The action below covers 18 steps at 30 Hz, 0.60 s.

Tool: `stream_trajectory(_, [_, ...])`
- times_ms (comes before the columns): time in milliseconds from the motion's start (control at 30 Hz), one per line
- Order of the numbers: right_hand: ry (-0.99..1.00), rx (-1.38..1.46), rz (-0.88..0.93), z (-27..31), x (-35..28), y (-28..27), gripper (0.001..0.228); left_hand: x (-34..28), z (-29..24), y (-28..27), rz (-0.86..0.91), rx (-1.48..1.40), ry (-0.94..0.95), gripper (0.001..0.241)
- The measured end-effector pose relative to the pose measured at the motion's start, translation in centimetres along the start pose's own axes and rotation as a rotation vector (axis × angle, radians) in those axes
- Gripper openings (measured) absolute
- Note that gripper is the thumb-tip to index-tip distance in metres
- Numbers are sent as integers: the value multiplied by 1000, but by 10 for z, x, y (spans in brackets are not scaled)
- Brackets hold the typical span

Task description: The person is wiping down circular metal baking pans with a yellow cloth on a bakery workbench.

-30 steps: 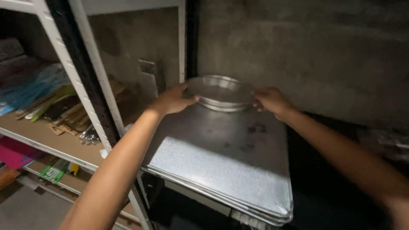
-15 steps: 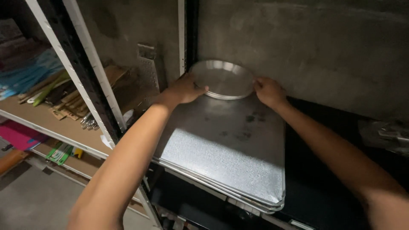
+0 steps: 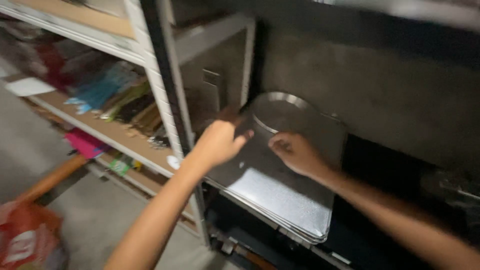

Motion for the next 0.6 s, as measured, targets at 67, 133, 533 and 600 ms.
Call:
stream_trajectory(67, [-53, 66, 21, 40, -6, 12, 33, -24, -14, -29, -91, -53, 105, 43])
stream_trajectory(133, [-100, 136, 56, 84, -19, 24, 30, -51, -24, -54, -181, -108, 196, 36])
stream_trajectory(533, [-226, 714, 471, 271, -71, 78, 24, -238, -43, -162, -473, -464, -495, 24])
stream_trajectory(600, [-221, 803, 577, 286, -86, 88, 26, -275, -55, -168, -565, -360, -494, 25])
Point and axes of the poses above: each hand's wrist, its own x-axis towards the middle knuckle, its own y-axis out of the palm, z = x × y, the point moved 6 cm from there along x, towards the middle knuckle, and after that the axes turned 3 degrees about -x, right-handed, at the moved point
